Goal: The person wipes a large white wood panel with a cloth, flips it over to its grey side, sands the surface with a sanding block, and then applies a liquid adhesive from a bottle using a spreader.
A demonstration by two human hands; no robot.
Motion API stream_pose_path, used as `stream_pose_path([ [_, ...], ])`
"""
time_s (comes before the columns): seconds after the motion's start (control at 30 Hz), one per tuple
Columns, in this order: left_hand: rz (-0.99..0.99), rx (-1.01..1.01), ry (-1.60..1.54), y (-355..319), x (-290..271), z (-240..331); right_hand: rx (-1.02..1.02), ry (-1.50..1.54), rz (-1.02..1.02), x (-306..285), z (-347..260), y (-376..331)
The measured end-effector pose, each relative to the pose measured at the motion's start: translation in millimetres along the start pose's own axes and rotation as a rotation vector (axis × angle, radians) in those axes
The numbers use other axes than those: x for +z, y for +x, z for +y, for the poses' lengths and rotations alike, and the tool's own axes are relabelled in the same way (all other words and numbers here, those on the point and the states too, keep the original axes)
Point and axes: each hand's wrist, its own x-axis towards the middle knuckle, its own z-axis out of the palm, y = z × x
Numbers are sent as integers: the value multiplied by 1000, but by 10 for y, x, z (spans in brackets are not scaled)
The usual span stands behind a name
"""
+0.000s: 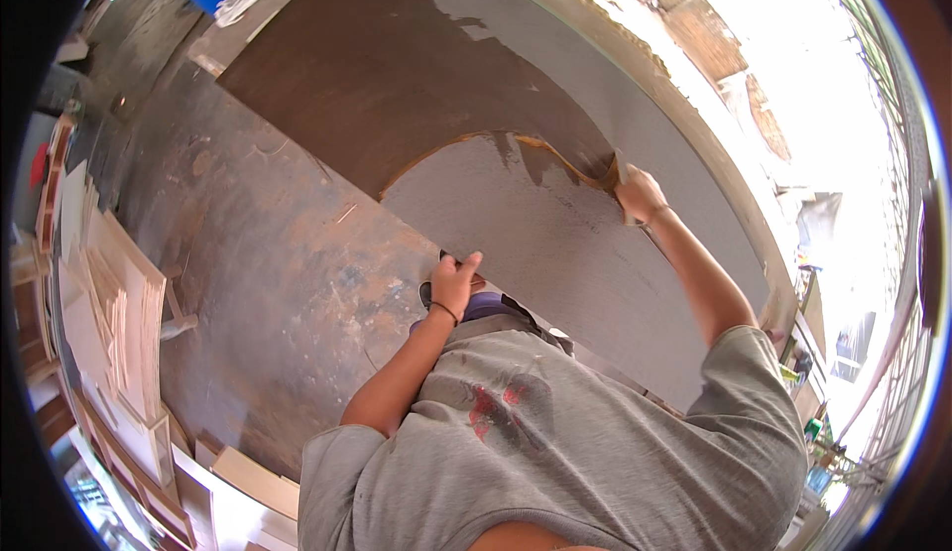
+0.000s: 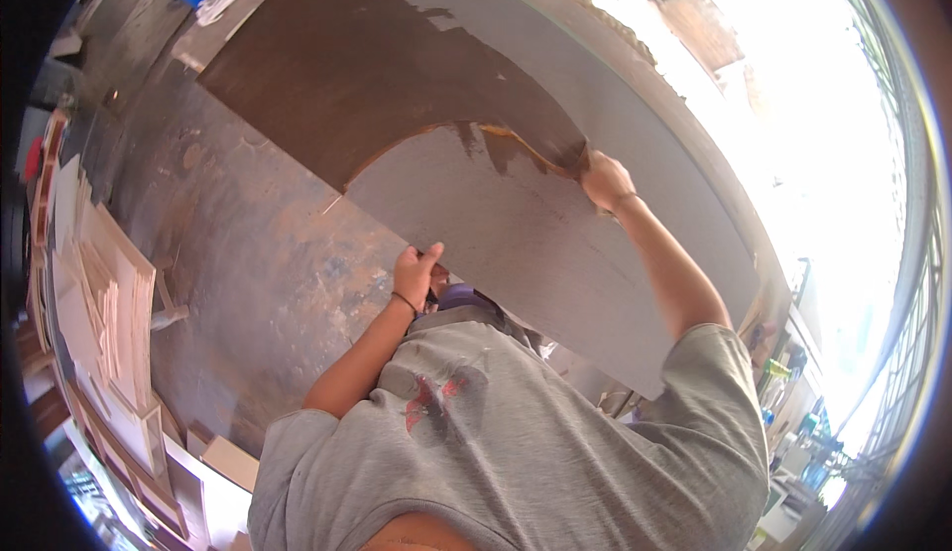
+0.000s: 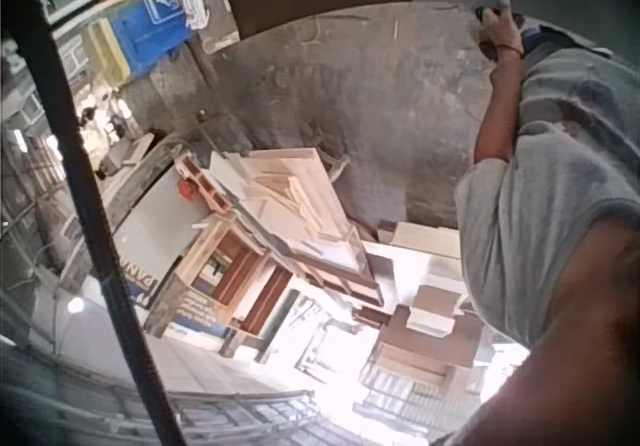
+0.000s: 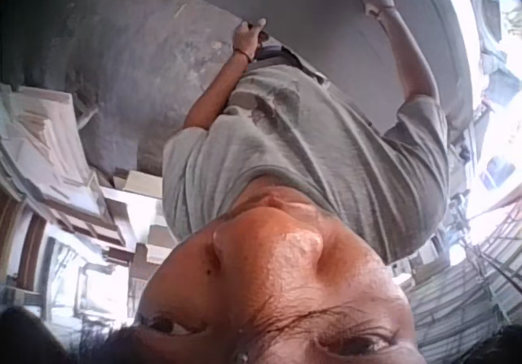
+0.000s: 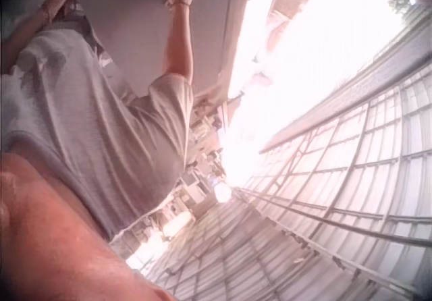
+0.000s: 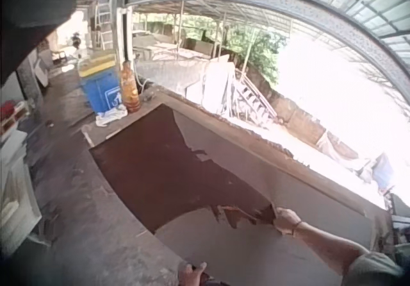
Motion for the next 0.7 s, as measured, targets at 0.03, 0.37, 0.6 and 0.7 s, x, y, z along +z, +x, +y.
stream_pose_path([
  [0.03, -49, 0, 22, -20, 46, -29, -111, -75, 79, 243, 59, 349],
  [0.37, -125, 82, 82, 10, 37, -296, -554, -182, -4, 541, -2619, 144],
  [0.6, -250, 205, 118, 23, 17, -218, -1058, -341, -192, 962, -3079, -1017],
  [0.7, -218, 112, -136, -26, 35, -211, -1010, -255, -120, 559, -2892, -1204],
])
